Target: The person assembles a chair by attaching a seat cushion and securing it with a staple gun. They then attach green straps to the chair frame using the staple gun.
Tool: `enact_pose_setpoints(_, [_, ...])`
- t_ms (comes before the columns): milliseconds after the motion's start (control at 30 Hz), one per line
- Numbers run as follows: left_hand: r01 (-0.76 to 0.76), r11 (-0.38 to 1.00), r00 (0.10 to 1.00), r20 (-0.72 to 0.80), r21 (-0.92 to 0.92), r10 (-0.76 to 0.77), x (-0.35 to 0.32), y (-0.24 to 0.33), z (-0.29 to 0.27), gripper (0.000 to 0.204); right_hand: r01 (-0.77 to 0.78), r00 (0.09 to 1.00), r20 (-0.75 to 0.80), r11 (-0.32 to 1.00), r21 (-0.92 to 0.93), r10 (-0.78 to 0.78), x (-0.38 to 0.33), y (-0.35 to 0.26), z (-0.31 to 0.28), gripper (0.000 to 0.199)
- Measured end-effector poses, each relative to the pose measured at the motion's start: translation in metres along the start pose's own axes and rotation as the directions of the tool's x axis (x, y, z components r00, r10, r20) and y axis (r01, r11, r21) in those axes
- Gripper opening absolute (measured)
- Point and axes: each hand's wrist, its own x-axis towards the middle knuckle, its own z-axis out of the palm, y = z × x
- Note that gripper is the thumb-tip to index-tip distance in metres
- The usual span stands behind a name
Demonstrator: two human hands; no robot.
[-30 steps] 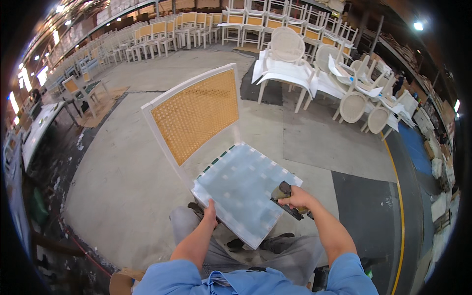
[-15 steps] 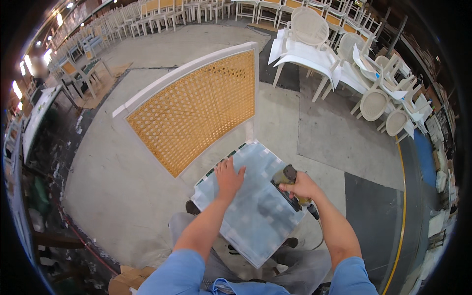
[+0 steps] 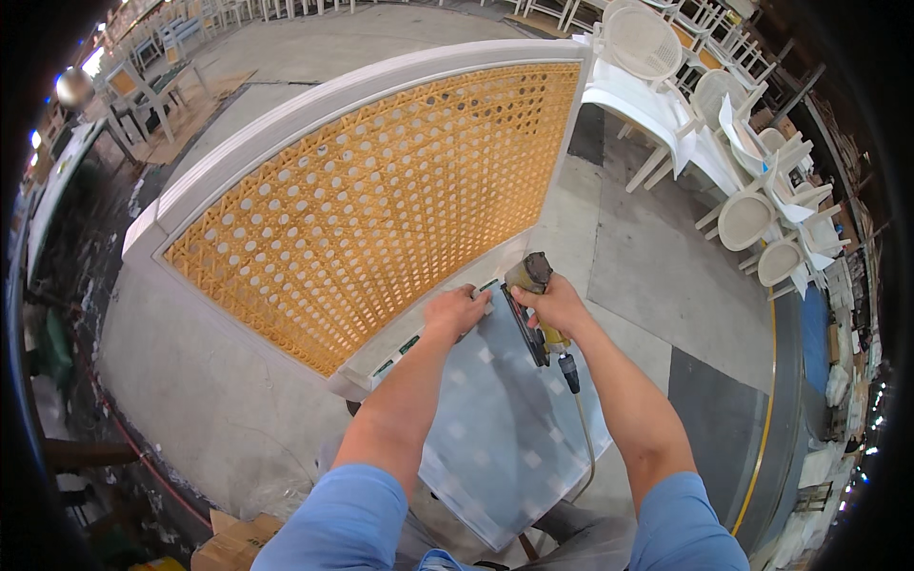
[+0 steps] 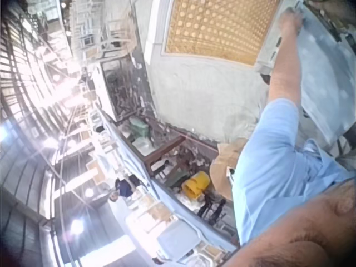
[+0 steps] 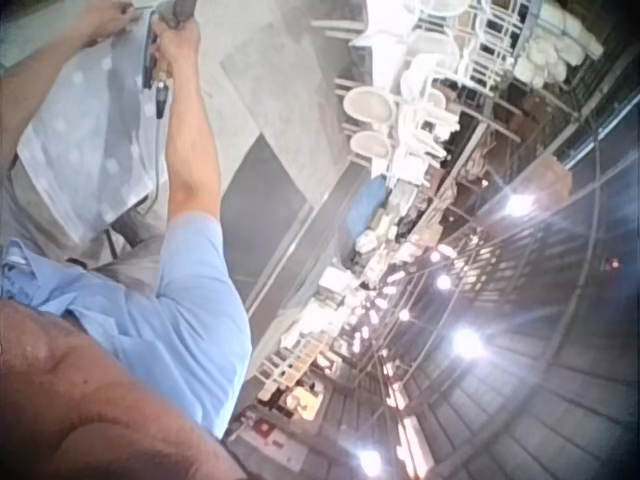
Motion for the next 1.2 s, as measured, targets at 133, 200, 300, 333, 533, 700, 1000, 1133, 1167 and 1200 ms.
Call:
enact_pose_setpoints(133, [0.022, 0.999, 1.000, -0.013, -0.048, -0.022, 0.000, 0.000, -0.002, 0.062, 0.021, 1.000, -0.018, 1.000, -0.015, -0.021, 0.014, 0.002, 0.010, 0.030])
enact_pose_setpoints(200, [0.036, 0.998, 0.999, -0.017, -0.061, -0.037, 0.000, -0.002, -0.003, 0.062, 0.018, 1.000, 0.001, 1.000, -0.020, -0.018, 0.017, -0.001, 0.012, 0.030])
enact_pose_setpoints(300, [0.048, 0.996, 0.998, 0.035, -0.076, -0.046, 0.002, 0.009, -0.003, 0.064, 0.017, 1.000, -0.016, 1.000, -0.025, -0.018, 0.021, 0.005, 0.005, 0.031])
enact_pose_setpoints(333, [0.047, 0.996, 0.999, 0.025, -0.073, -0.045, 0.002, 0.006, -0.003, 0.064, 0.011, 1.000, -0.013, 0.999, -0.031, -0.012, 0.022, 0.004, 0.008, 0.031])
enact_pose_setpoints(533, [0.039, 0.992, 0.999, 0.000, -0.119, -0.039, -0.004, 0.007, -0.003, 0.059, -0.028, 0.998, -0.058, 0.991, -0.132, 0.020, 0.023, 0.014, 0.018, 0.038])
enact_pose_setpoints(700, [-0.415, 0.909, 0.605, -0.732, 0.045, 0.312, -0.068, -0.024, 0.015, 0.030, 0.107, 0.988, -0.098, 0.987, -0.117, -0.119, 0.021, 0.007, 0.057, 0.032])
enact_pose_setpoints(1000, [0.085, 0.812, 0.590, -0.627, -0.578, -0.508, -0.230, -0.075, 0.064, 0.068, 0.033, 0.999, -0.025, 0.994, -0.101, -0.036, 0.002, 0.009, 0.013, 0.030])
enact_pose_setpoints(1133, [0.149, 0.509, 0.562, -0.351, -0.848, -0.749, -0.194, -0.129, 0.045, 0.085, 0.006, 0.992, 0.128, 1.000, 0.019, -0.009, -0.047, -0.014, 0.094, 0.023])
enact_pose_setpoints(1167, [0.136, 0.364, 0.631, -0.203, -0.921, -0.749, -0.187, -0.135, 0.044, 0.087, -0.002, 0.984, 0.176, 0.999, 0.042, -0.005, -0.058, -0.015, 0.104, 0.021])
enact_pose_setpoints(1200, [0.127, 0.390, 0.627, -0.231, -0.912, -0.744, -0.183, -0.137, 0.047, 0.086, 0.004, 0.974, 0.224, 0.998, 0.068, -0.019, -0.069, -0.018, 0.115, 0.020])
